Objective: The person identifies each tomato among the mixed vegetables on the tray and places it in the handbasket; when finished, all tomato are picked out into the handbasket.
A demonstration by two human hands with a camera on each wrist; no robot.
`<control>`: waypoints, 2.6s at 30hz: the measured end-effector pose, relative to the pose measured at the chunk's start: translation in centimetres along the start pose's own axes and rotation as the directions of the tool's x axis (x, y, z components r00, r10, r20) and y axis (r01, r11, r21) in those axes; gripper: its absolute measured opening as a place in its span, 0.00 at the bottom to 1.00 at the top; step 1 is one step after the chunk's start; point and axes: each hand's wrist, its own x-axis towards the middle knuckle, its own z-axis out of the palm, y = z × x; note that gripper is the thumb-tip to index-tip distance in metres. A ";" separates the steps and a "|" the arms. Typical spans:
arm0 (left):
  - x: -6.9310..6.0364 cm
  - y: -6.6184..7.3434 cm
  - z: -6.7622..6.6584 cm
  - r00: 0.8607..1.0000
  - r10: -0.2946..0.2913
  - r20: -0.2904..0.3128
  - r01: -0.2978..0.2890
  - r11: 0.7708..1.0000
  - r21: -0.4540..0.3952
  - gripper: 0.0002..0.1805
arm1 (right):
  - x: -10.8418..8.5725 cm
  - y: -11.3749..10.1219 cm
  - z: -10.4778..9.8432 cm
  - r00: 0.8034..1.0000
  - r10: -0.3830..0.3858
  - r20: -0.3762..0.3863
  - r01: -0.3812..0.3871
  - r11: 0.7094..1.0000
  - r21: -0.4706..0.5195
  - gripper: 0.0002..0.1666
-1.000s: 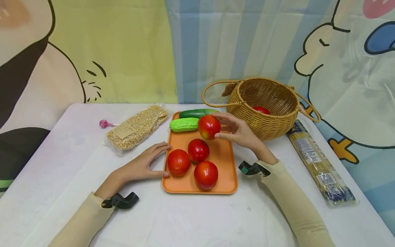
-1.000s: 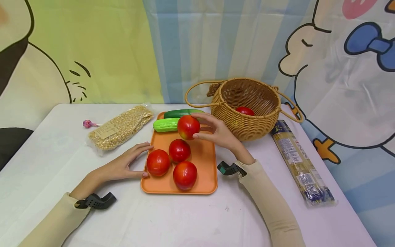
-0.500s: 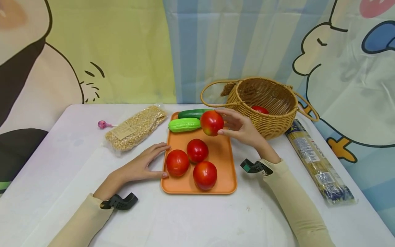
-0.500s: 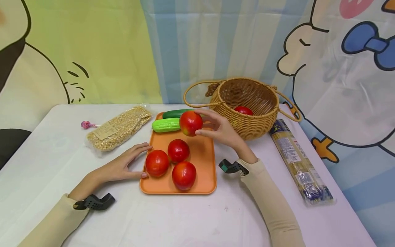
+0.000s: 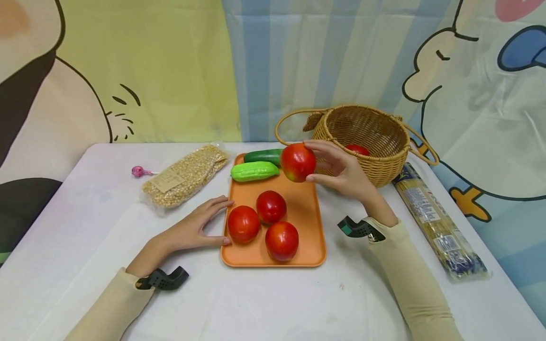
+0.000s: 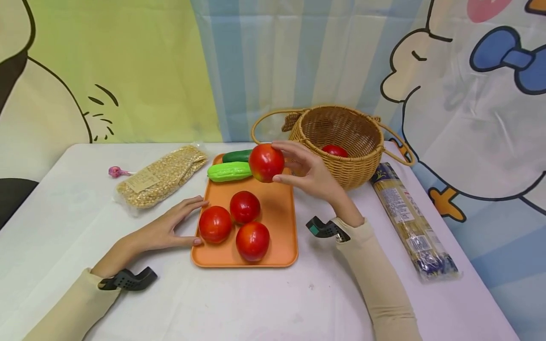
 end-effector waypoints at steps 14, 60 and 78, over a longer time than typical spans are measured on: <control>-0.1 0.2 -0.1 1.000 -0.007 0.003 0.007 1.000 -0.004 0.49 | -0.3 -1.3 -2.7 0.985 -0.064 -0.160 0.060 0.998 -0.034 0.40; 0.0 0.1 0.0 1.000 -0.023 0.003 0.023 1.000 0.001 0.49 | 0.5 -0.1 -10.2 0.913 0.253 -0.321 -0.355 0.878 -0.320 0.35; 0.0 0.4 -0.2 1.000 -0.013 0.004 0.014 1.000 -0.013 0.49 | 1.4 -0.3 -10.5 0.819 0.546 -0.176 -0.555 0.677 -0.483 0.36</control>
